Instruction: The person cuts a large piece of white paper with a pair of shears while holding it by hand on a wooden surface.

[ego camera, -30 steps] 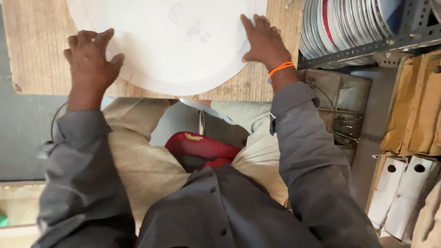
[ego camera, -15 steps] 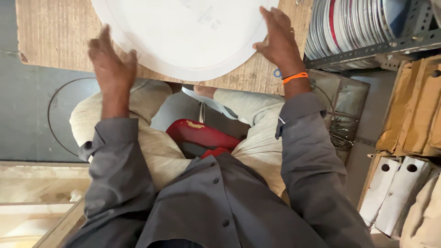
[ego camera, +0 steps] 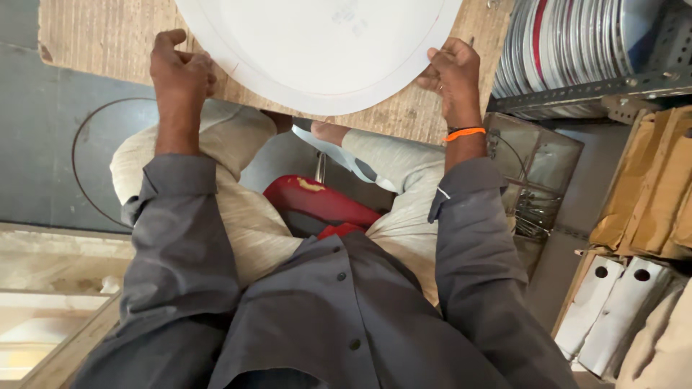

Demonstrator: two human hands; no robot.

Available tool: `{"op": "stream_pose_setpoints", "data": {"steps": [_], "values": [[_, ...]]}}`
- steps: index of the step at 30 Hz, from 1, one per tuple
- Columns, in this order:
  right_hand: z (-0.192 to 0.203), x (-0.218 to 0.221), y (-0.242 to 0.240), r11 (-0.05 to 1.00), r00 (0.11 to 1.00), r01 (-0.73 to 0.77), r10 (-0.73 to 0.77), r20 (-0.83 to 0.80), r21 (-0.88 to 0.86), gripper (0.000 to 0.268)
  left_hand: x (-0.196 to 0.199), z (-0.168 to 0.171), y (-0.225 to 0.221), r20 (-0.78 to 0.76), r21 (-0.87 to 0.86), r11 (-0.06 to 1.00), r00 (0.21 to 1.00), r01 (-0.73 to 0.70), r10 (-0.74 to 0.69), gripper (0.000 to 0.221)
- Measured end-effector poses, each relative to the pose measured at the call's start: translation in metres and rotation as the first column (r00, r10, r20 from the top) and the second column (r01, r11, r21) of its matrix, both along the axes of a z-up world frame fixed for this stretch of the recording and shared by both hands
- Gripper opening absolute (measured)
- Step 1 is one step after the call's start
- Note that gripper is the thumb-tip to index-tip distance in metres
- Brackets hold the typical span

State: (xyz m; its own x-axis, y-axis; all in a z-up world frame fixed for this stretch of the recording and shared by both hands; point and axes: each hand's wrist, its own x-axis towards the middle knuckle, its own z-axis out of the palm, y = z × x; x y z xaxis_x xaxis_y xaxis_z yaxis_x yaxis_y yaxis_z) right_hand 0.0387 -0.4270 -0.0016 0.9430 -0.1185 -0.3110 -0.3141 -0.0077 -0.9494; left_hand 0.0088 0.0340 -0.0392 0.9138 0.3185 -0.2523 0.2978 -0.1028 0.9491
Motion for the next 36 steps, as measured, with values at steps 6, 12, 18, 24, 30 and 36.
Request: {"op": "stream_pose_setpoints", "data": {"steps": [6, 12, 18, 24, 30, 36], "values": [[-0.006, -0.003, -0.001, 0.990, 1.000, 0.001, 0.002, -0.021, 0.139, 0.014, -0.001, 0.012, -0.006, -0.012, 0.032, 0.999, 1.000, 0.013, -0.012, 0.013], [-0.013, -0.004, -0.004, 0.994, 1.000, 0.005, -0.002, -0.021, 0.112, 0.010, -0.001, 0.019, -0.010, -0.042, 0.042, 0.999, 0.999, 0.032, -0.030, 0.009], [-0.015, -0.004, -0.004, 0.993, 0.999, 0.020, -0.015, -0.045, 0.118, 0.009, 0.000, 0.016, -0.011, -0.075, 0.104, 0.994, 0.997, 0.044, -0.036, 0.012], [-0.023, -0.004, -0.005, 0.987, 0.996, 0.046, -0.033, -0.082, 0.156, 0.009, -0.005, 0.020, -0.012, -0.064, 0.179, 0.983, 0.998, 0.028, -0.017, 0.009], [-0.036, -0.001, -0.013, 0.984, 0.989, 0.045, -0.019, -0.146, 0.173, 0.007, -0.047, 0.031, -0.041, -0.363, 0.032, 0.982, 0.917, 0.189, -0.165, 0.032], [-0.051, 0.002, -0.020, 0.983, 0.985, 0.000, 0.031, -0.167, 0.183, 0.009, -0.080, 0.031, -0.094, -0.380, -0.386, 0.911, 0.875, 0.145, -0.301, 0.041]]}}
